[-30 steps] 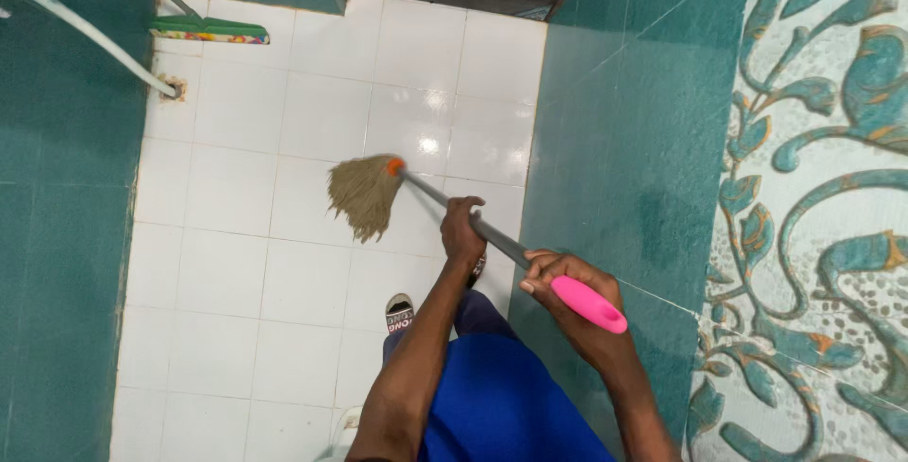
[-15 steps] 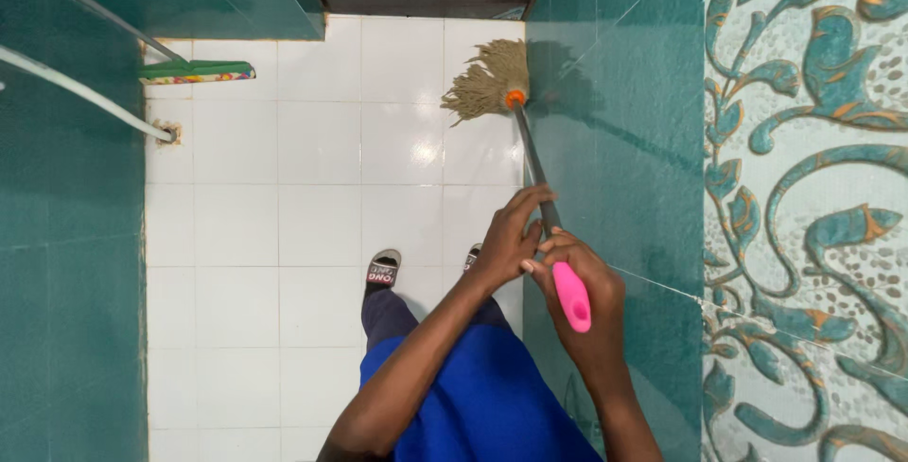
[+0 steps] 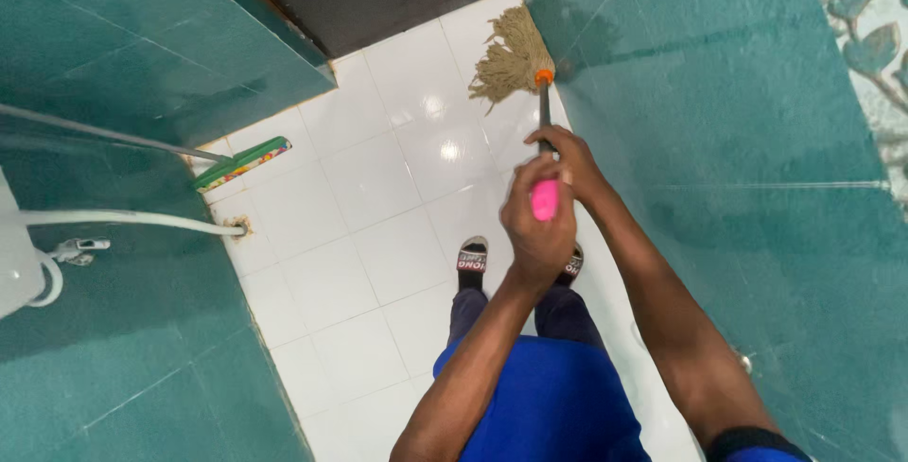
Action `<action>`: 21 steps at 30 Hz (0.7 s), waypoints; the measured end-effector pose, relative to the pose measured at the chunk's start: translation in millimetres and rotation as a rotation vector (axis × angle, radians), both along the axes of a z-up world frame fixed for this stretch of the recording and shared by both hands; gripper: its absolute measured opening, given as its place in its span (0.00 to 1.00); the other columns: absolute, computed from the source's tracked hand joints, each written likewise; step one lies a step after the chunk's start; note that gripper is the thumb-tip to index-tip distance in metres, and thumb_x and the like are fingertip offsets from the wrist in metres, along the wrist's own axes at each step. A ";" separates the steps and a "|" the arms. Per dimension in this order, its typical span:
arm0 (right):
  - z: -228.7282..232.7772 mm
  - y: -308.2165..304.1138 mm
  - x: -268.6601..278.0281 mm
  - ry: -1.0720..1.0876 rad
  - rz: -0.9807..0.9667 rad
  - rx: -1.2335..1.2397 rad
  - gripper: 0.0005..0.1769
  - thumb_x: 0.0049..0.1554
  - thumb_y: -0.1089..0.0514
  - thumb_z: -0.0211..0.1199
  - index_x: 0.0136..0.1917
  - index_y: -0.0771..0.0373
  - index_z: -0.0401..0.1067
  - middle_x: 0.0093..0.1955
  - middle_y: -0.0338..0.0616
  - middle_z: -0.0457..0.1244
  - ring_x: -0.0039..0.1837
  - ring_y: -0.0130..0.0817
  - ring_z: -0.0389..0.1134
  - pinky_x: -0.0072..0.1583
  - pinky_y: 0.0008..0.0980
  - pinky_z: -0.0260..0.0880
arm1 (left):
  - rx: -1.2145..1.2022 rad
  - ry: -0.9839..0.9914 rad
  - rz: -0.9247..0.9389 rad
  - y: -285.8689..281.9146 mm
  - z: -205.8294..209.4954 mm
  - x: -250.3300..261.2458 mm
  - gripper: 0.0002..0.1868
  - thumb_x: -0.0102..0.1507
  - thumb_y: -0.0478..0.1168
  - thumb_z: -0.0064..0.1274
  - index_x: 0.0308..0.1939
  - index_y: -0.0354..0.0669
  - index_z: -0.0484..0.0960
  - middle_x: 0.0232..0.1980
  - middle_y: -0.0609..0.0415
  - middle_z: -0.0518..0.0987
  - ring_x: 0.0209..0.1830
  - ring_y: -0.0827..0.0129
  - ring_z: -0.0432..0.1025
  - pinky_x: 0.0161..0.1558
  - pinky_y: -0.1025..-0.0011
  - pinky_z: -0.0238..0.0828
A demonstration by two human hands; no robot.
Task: The person cleans the bathroom floor by mopping a spill and then using a floor squeegee to push water toward a drain.
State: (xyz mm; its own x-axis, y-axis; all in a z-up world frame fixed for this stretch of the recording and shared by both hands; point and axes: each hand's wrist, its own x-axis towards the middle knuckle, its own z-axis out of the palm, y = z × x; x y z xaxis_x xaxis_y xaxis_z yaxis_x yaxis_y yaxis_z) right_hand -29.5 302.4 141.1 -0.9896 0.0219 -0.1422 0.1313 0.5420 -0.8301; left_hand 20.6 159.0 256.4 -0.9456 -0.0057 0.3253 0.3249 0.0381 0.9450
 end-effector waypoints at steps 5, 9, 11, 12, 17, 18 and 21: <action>-61.3 -47.4 -20.5 0.069 -0.025 0.177 0.19 0.45 0.49 0.79 0.40 0.61 0.74 0.46 0.44 0.66 0.55 0.47 0.69 0.56 0.44 0.69 | 0.212 -0.113 0.105 -48.4 -12.9 -19.1 0.10 0.75 0.33 0.39 0.58 0.31 0.70 0.33 0.53 0.74 0.24 0.77 0.68 0.31 0.73 0.72; -61.2 -82.7 -9.1 0.156 -0.092 0.178 0.16 0.51 0.52 0.75 0.38 0.61 0.70 0.45 0.43 0.65 0.56 0.46 0.67 0.56 0.47 0.66 | 0.262 -0.154 0.085 -75.8 -5.2 -25.1 0.09 0.75 0.32 0.33 0.53 0.31 0.69 0.18 0.60 0.62 0.16 0.78 0.58 0.27 0.72 0.68; -46.9 -107.3 -0.4 0.129 -0.154 0.187 0.12 0.49 0.55 0.74 0.38 0.60 0.71 0.46 0.41 0.64 0.58 0.44 0.66 0.55 0.49 0.63 | 0.230 -0.121 0.051 -95.7 5.7 -32.0 0.10 0.74 0.30 0.31 0.50 0.32 0.69 0.18 0.60 0.61 0.14 0.77 0.55 0.22 0.71 0.66; -40.0 -118.3 0.0 0.071 -0.194 0.207 0.10 0.48 0.58 0.72 0.38 0.59 0.71 0.47 0.41 0.64 0.59 0.42 0.65 0.55 0.49 0.61 | 0.166 -0.082 0.044 -106.6 9.5 -38.3 0.10 0.74 0.29 0.30 0.49 0.32 0.70 0.18 0.59 0.61 0.13 0.77 0.55 0.20 0.71 0.65; -18.2 -151.3 39.5 0.006 -0.274 0.134 0.09 0.46 0.65 0.67 0.42 0.58 0.72 0.47 0.35 0.65 0.59 0.38 0.65 0.54 0.48 0.61 | 0.241 -0.144 -0.065 -148.4 24.3 -50.6 0.12 0.74 0.26 0.30 0.51 0.36 0.72 0.20 0.60 0.60 0.12 0.77 0.56 0.16 0.70 0.59; -17.9 -153.2 53.0 -0.017 -0.291 0.073 0.10 0.47 0.65 0.67 0.43 0.59 0.71 0.47 0.36 0.64 0.59 0.39 0.65 0.54 0.46 0.64 | 0.251 -0.198 -0.070 -151.5 25.7 -45.4 0.12 0.74 0.27 0.31 0.51 0.37 0.72 0.19 0.60 0.61 0.14 0.77 0.55 0.16 0.71 0.57; -30.7 -162.5 115.0 0.015 -0.370 -0.014 0.11 0.48 0.65 0.67 0.44 0.60 0.70 0.48 0.39 0.64 0.58 0.42 0.64 0.56 0.44 0.68 | 0.144 -0.271 -0.079 -159.3 20.2 -13.4 0.12 0.79 0.30 0.34 0.47 0.38 0.74 0.20 0.60 0.62 0.15 0.76 0.58 0.18 0.68 0.58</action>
State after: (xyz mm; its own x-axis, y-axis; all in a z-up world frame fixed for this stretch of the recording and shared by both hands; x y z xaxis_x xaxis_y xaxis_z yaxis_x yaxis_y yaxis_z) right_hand 85.5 139.8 110.4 -0.9172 0.3764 -0.1305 0.3036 0.4484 -0.8407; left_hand 7.3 -0.2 276.6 -0.9971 0.0440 0.0623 0.0567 -0.1179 0.9914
